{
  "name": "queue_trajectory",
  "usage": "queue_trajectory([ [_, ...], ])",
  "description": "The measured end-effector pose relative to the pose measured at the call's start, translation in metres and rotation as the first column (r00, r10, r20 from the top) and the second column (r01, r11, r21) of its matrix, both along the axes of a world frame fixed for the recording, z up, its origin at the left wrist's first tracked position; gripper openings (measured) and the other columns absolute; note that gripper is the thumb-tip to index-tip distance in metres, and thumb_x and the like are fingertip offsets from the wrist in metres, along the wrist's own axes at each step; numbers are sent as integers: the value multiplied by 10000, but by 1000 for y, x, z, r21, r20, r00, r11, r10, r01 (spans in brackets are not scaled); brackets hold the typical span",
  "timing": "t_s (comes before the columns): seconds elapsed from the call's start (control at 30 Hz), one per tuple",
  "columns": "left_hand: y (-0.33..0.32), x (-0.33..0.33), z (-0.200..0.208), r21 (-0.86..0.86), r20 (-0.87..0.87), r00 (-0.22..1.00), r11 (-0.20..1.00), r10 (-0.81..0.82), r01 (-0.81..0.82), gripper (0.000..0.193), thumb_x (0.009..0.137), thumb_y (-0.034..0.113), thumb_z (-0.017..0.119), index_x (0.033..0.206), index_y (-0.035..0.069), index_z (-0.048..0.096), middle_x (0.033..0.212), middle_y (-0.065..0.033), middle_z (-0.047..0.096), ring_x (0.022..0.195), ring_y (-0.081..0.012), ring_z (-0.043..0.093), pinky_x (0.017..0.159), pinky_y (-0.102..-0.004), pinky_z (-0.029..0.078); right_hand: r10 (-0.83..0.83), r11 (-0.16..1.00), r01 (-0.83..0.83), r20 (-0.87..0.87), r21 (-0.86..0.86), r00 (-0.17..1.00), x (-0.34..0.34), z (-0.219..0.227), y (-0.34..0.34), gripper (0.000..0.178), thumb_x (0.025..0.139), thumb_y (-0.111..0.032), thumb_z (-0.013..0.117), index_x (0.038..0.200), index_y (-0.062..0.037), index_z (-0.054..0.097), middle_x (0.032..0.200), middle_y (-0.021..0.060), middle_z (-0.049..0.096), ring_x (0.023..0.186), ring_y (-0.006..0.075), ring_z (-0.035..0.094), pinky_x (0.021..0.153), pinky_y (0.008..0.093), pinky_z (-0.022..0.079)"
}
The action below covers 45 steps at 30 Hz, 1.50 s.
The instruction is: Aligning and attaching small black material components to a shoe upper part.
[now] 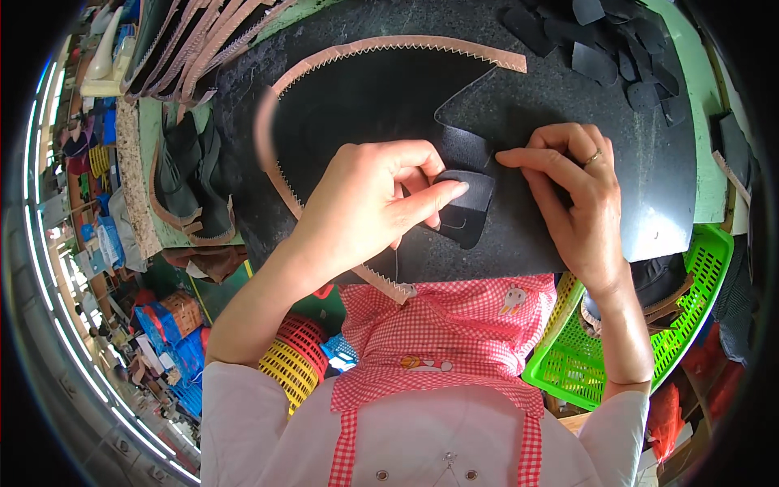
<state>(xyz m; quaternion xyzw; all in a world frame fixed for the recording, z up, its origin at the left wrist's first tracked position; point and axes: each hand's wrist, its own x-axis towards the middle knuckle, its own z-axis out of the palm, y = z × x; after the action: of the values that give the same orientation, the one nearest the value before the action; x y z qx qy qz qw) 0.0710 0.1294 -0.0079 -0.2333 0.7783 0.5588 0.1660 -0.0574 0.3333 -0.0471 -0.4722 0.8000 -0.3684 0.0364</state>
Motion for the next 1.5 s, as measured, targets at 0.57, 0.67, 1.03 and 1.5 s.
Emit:
queue_trajectory([
  [0.57, 1, -9, -1, -43, 64, 997, 998, -36, 39, 167, 970, 132, 738, 872, 6, 688, 644, -25, 677, 461, -13, 519, 396, -195, 371, 13, 1000, -13, -1, 9, 1000, 0, -2, 1, 244, 803, -9, 744, 1018, -118, 781, 974, 33, 611, 950, 237, 584, 895, 378, 442],
  [0.67, 1, -8, -1, -50, 50, 998, 997, -50, 52, 163, 971, 135, 736, 880, 8, 692, 647, -27, 682, 461, -17, 526, 396, -188, 382, 4, 1000, -4, 17, -7, 1000, 4, 3, -4, 208, 770, -88, 801, 968, -147, 778, 977, 18, 633, 945, 237, 593, 879, 381, 434],
  [1.03, -61, 17, -3, -734, -318, 936, 664, -151, -142, 318, 823, 171, 868, 972, 76, 605, 836, -17, 609, 741, -78, 587, 628, -236, 440, 111, 993, -109, -61, 44, 992, 17, 1, -8, 315, 727, -67, 779, 1021, -179, 795, 980, -6, 617, 911, 208, 577, 906, 385, 425],
  [1.5, -79, 31, -18, -834, -517, 790, 403, -329, -378, 484, 765, 143, 852, 1196, 54, 653, 1181, -105, 669, 1145, -308, 585, 1014, -421, 461, 49, 990, -43, -43, 135, 998, 28, 20, -26, 234, 807, -39, 750, 1029, -109, 726, 937, 39, 625, 867, 230, 640, 907, 378, 458],
])
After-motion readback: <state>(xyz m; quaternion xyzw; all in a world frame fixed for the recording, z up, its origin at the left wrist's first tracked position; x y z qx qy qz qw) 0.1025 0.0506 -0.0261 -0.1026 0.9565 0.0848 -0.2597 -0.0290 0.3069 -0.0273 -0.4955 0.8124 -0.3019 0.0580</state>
